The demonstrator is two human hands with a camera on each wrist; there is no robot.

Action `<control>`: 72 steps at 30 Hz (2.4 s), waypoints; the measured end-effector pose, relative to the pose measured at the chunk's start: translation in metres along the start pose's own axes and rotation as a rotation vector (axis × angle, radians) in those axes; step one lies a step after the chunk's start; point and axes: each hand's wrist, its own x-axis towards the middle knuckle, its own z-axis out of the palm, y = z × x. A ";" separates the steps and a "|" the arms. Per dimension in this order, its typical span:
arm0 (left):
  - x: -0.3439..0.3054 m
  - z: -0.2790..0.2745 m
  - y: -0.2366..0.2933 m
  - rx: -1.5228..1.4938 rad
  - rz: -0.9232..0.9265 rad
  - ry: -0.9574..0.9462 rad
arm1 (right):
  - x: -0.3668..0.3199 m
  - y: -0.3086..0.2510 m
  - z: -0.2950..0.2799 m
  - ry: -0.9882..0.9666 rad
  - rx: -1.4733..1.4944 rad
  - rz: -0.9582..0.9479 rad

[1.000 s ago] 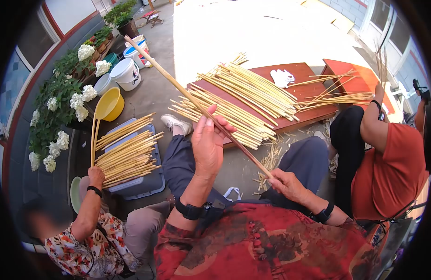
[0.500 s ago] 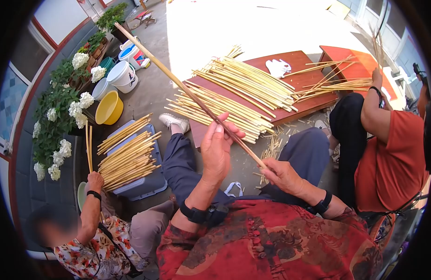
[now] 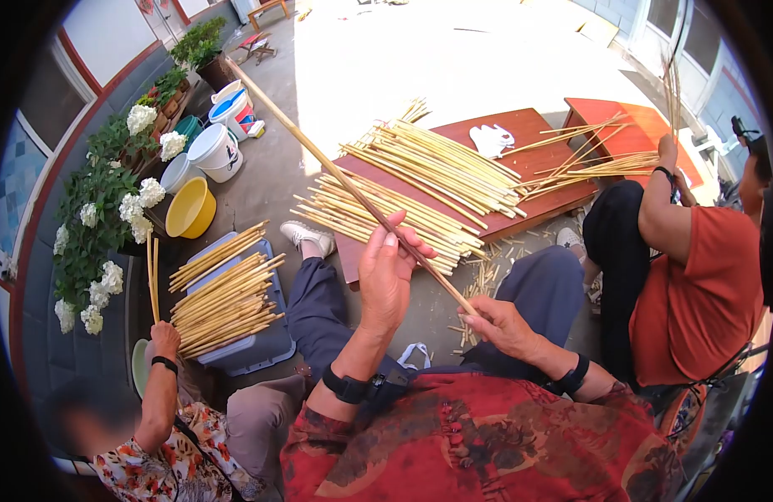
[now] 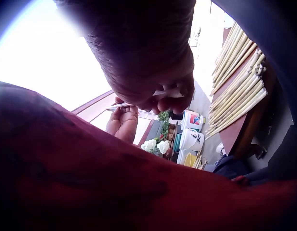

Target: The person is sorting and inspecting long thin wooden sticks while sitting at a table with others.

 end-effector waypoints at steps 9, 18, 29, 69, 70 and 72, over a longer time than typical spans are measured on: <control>-0.004 -0.005 -0.003 -0.052 0.055 -0.001 | 0.017 -0.005 0.019 0.113 -0.027 -0.162; 0.032 -0.021 0.031 -0.055 0.184 0.080 | -0.002 0.010 0.020 0.259 -0.260 -0.260; -0.003 -0.012 -0.030 0.008 -0.071 0.011 | 0.008 0.013 0.003 0.271 -0.156 -0.147; 0.015 -0.036 -0.047 -0.095 -0.173 0.164 | -0.011 0.007 0.003 0.334 -0.379 -0.190; 0.019 -0.041 -0.044 -0.126 -0.156 0.194 | -0.015 0.007 0.003 0.338 -0.403 -0.196; 0.029 -0.048 -0.033 -0.114 -0.109 0.262 | -0.028 0.013 0.001 0.329 -0.435 -0.169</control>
